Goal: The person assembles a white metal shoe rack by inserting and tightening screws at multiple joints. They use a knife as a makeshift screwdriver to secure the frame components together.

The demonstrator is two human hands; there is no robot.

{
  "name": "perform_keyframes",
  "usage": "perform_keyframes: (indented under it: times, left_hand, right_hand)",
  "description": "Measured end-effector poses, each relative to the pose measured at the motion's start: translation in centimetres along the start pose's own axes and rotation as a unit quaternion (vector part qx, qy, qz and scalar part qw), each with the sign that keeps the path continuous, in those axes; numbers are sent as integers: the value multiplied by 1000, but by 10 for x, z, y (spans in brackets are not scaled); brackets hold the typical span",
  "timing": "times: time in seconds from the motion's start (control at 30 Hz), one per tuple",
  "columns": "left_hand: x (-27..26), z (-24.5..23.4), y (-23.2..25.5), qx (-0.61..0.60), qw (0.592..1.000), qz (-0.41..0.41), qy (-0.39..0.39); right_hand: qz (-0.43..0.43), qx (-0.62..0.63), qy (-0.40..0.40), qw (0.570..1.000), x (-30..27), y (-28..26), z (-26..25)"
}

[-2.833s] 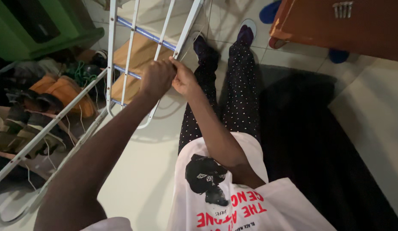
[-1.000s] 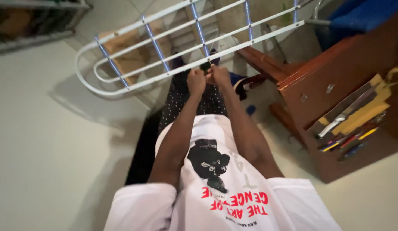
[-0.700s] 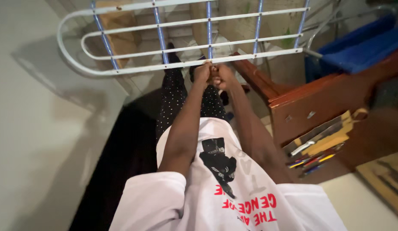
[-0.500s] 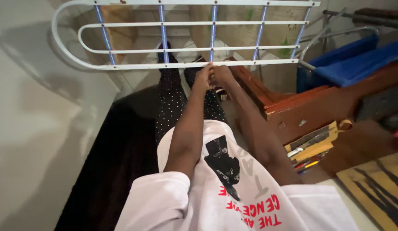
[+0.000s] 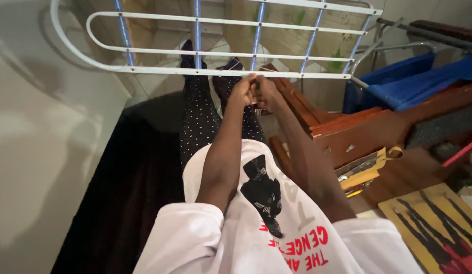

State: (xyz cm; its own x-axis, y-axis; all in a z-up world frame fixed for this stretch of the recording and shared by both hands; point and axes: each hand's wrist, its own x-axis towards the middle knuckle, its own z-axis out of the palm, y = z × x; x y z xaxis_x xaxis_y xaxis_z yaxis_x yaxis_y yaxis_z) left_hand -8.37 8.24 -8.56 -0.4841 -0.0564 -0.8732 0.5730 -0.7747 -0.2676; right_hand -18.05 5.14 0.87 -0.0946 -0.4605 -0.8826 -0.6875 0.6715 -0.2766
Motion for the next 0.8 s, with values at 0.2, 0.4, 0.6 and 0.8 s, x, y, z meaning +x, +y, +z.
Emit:
perform_keyframes:
  times: [0.2,0.4,0.6,0.8]
  left_hand:
    - [-5,-3,0,67,997,-19,31]
    - [-13,-7,-3,-108,989,-1,-105]
    - [-1,-12,8,-49,996,-38,-60]
    - [-1,1,7,-69,997,33,11]
  right_hand:
    - [139,383,-49,912,8,12,12]
    - [-119,-144,58,981,31,29,26]
    - [-188,-529,19,827,26,1,9]
    - [50,-23,-14,998,3,-4,2]
